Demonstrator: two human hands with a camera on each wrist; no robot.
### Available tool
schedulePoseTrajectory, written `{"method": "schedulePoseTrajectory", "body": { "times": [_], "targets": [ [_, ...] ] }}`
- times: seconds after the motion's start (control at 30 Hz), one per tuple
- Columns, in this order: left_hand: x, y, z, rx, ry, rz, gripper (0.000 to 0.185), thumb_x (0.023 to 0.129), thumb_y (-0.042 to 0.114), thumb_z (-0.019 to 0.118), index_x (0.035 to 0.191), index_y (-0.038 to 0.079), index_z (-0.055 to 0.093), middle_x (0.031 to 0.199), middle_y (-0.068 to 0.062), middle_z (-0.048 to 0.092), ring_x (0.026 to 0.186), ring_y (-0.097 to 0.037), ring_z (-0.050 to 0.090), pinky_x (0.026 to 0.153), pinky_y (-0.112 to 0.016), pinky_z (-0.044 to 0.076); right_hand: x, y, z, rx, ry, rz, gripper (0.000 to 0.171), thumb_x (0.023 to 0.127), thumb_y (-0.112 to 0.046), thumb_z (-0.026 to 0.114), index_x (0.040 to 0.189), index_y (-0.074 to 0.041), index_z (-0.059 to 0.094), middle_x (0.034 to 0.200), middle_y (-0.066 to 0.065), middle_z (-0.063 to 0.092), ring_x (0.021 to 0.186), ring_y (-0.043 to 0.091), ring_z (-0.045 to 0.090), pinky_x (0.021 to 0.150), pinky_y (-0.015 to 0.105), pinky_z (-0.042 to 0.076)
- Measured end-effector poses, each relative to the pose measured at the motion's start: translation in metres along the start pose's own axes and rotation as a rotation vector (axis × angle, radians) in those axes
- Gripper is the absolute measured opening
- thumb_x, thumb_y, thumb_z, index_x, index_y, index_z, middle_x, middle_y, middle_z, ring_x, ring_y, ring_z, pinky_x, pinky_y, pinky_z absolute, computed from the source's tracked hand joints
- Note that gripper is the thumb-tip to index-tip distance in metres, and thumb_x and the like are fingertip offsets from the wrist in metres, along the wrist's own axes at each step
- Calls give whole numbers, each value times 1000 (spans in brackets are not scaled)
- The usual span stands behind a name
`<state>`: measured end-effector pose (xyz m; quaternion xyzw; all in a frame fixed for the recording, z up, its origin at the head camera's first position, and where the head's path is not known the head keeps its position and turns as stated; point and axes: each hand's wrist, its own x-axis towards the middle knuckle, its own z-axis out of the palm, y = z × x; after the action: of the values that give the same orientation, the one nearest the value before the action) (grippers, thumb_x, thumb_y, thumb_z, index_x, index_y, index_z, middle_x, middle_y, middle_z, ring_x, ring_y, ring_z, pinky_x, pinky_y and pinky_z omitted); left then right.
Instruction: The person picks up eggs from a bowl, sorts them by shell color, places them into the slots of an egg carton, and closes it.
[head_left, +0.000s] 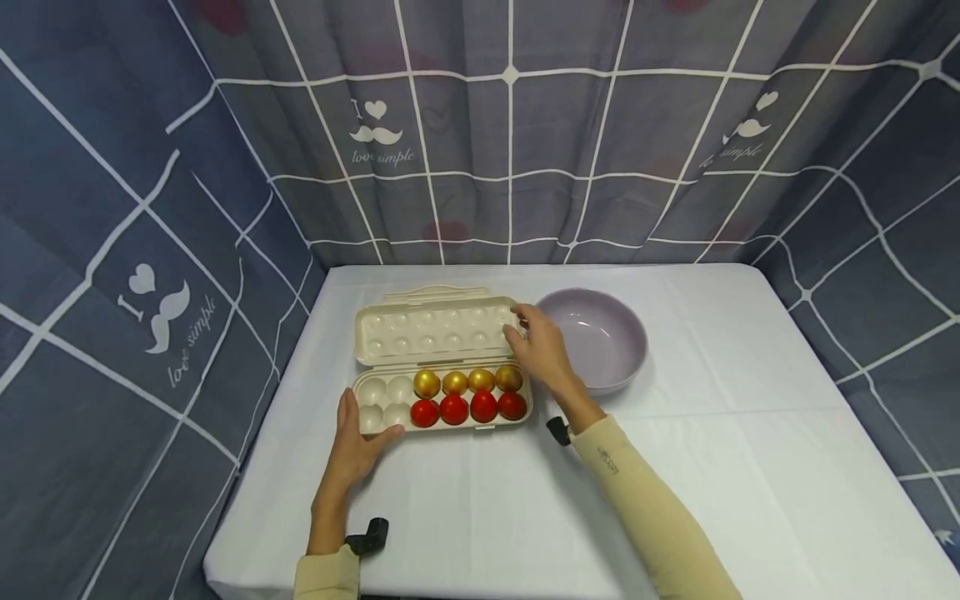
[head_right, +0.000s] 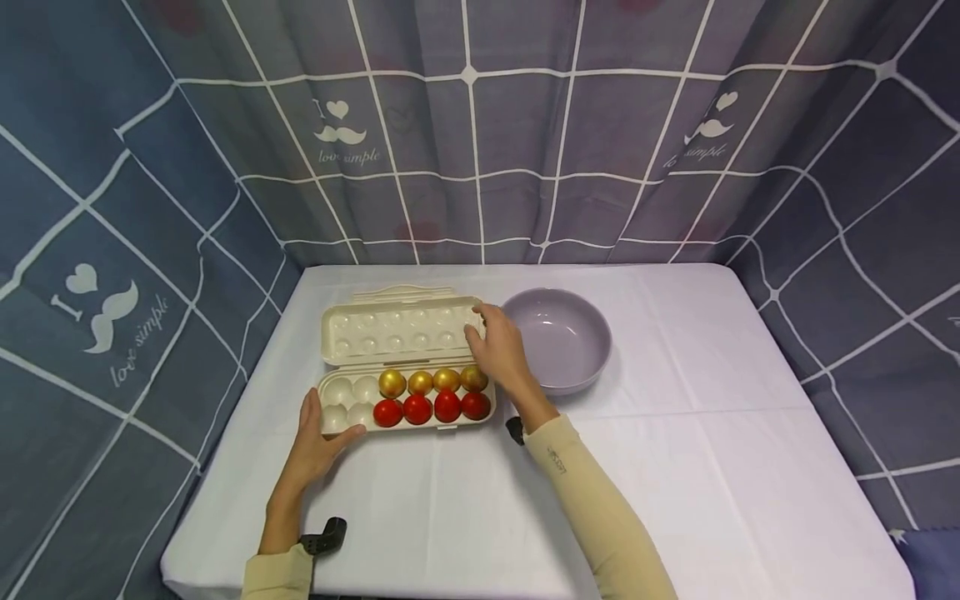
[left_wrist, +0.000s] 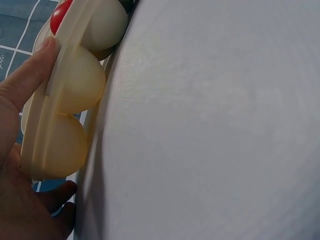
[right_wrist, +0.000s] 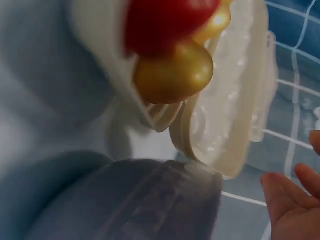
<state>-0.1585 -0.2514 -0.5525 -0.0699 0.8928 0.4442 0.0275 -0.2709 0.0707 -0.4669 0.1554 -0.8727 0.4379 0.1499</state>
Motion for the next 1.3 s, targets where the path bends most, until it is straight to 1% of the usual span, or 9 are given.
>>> {"method": "schedulePoseTrajectory", "body": {
  "times": [0.1,0.27,0.47,0.63,0.83,0.93,1.03,1.17,1.3],
  "targets": [
    [1,0,-2,2,5,6,124,83,47,77,155,5,-15,162,-18,-14,148,-39,-6,117,-56,8,28,2,12,-46,-69,26,48,95,-16,63,135,7,51,138,25,52,127,38,50,107,46,38],
    [1,-2,-1,4,13,14,124,83,45,78,155,3,-13,162,-20,-12,148,-40,-4,116,-57,9,49,8,35,-233,-206,-3,67,99,-33,59,144,11,35,141,30,45,134,42,38,114,45,27],
    [0,-1,5,-2,14,23,125,82,46,79,155,3,-14,162,-21,-11,148,-41,-3,116,-57,10,42,-1,20,-162,-98,-17,57,97,-37,61,133,7,54,120,23,57,113,37,48,99,46,39],
    [0,-3,-2,-26,44,83,126,83,38,80,154,6,-20,161,-21,-14,148,-40,-5,115,-59,10,15,-19,5,-111,-106,-114,45,96,-38,59,119,-1,70,108,14,66,99,29,58,86,43,48],
    [0,-9,-7,-197,-22,308,128,79,14,85,156,18,-17,158,-22,16,145,-38,12,112,-62,13,-47,-4,21,-331,-360,-304,58,96,-52,57,130,-6,64,138,17,56,129,36,48,108,53,33],
    [-4,-9,-18,-242,-115,237,135,80,15,84,149,25,-32,162,-23,1,147,-39,3,112,-65,8,-67,4,26,-438,-418,-362,71,91,-59,59,142,-10,53,147,16,46,138,35,39,113,54,25],
    [-8,-7,-29,-238,-107,150,138,81,19,83,143,32,-39,161,-17,-20,147,-40,-8,111,-67,7,-76,7,29,-475,-436,-403,77,88,-59,64,147,-13,46,152,17,39,141,36,33,115,55,21],
    [-6,1,-32,-68,-27,202,139,75,28,88,152,24,-27,162,-14,-19,147,-40,-8,113,-65,6,-81,7,33,-499,-423,-430,77,83,-52,74,144,-15,46,151,19,39,139,38,36,113,57,24],
    [1,20,-25,336,-48,378,123,71,38,88,159,8,8,164,-15,-3,148,-39,-7,112,-65,-3,-87,9,40,-580,-409,-433,79,80,-50,77,143,-16,46,152,20,37,139,36,36,113,55,26]
  ]
}}
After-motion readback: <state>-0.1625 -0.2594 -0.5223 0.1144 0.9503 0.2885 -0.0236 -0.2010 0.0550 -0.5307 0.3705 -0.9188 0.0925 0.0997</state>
